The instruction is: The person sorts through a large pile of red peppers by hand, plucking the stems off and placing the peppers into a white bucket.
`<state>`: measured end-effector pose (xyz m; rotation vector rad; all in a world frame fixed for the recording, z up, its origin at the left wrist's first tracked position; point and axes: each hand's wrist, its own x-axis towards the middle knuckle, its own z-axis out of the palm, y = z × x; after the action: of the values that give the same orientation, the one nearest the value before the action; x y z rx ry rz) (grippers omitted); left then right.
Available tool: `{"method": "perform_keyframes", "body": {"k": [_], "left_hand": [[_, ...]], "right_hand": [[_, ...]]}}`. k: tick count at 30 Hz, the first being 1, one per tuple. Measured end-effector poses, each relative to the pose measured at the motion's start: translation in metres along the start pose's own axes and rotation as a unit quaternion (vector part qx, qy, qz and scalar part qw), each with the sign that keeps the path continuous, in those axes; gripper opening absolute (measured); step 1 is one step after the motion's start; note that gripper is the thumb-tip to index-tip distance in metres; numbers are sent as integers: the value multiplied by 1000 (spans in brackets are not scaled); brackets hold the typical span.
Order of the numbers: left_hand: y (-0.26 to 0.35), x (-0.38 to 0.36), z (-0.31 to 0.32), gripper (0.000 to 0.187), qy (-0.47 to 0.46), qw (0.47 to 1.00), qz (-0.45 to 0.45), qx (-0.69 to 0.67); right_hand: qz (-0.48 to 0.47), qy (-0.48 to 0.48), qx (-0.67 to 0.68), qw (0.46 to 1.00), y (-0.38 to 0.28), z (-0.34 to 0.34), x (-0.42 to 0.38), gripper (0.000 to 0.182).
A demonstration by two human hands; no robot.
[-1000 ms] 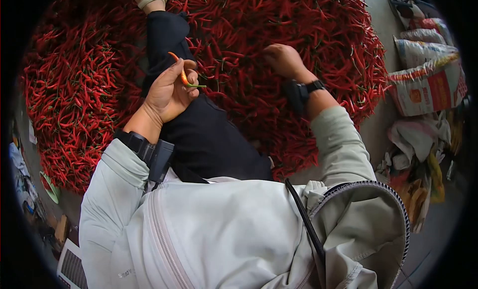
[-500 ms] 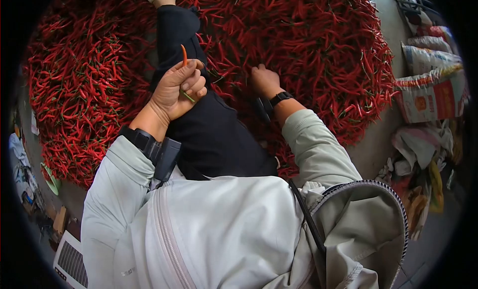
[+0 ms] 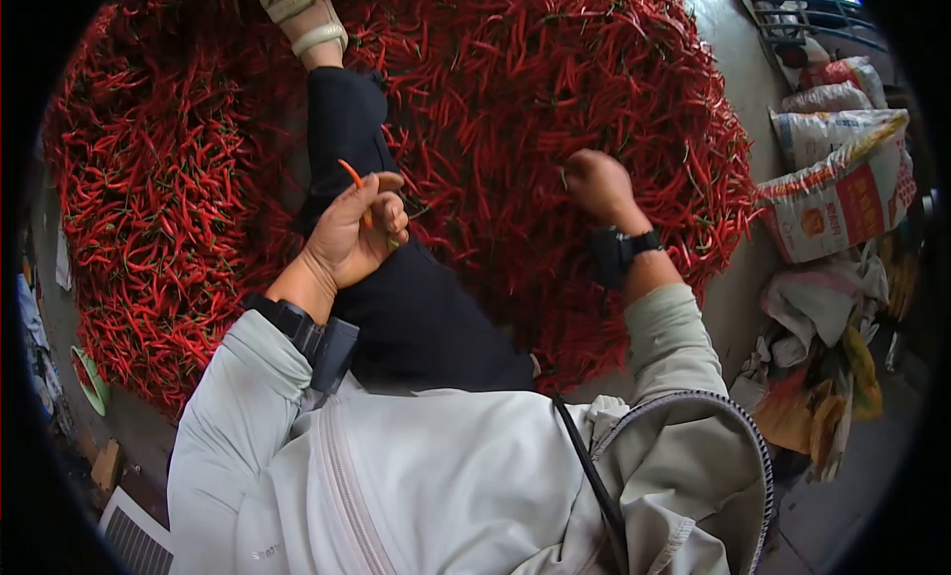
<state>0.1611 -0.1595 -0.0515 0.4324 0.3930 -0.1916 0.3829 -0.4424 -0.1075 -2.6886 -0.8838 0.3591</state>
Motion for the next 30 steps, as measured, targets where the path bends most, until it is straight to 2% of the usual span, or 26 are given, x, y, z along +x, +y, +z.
{"method": "perform_keyframes", "body": {"k": [1,2,3,5,6,8,9,13,15,17,21,26,27,29,30], "left_hand": [[0,0,0,27,7,1000,-4,0],[0,1,0,27,5,1000,-2,2],[0,0,0,27,1,1000,3,4],[0,1,1,26,2,1000,-1,-6],[-1,0,4,26,11,999,1,-46],[0,1,4,26,11,1000,0,-26],[0,1,3,26,17,1000,-8,-10],[1,-2,4,26,18,1000,-3,-9],[3,-5,6,26,22,1000,-4,-9],[4,-8,6,26,24,1000,2,-2],[1,-6,5,26,12,1000,-8,-18],[-1,-1,4,26,8,1000,-2,-29],[-1,0,3,27,-1,1000,-3,-24],[-2,1,2,27,-13,1000,-3,-26],[-2,1,2,28,-25,999,-1,-27]], "right_hand": [[-5,50,-85,995,4,-16,20,24],[-15,139,-105,985,12,-21,39,34],[16,175,-135,975,15,-27,57,52],[167,98,-97,976,13,-29,86,75],[209,53,-88,972,6,-29,92,80],[264,-16,-94,960,-13,-25,106,89],[250,-4,-102,963,-21,-19,109,75],[87,-44,-265,959,-26,13,93,33],[62,-53,-233,969,-25,18,73,24],[14,-109,-269,957,-13,15,51,29],[1,-94,-282,955,2,-16,1,30],[95,-57,-370,922,32,-57,-26,40],[154,-121,-360,912,11,-87,-24,44],[135,-18,-371,919,9,-101,-23,51],[153,-37,-359,920,-2,-108,-12,55]]}}
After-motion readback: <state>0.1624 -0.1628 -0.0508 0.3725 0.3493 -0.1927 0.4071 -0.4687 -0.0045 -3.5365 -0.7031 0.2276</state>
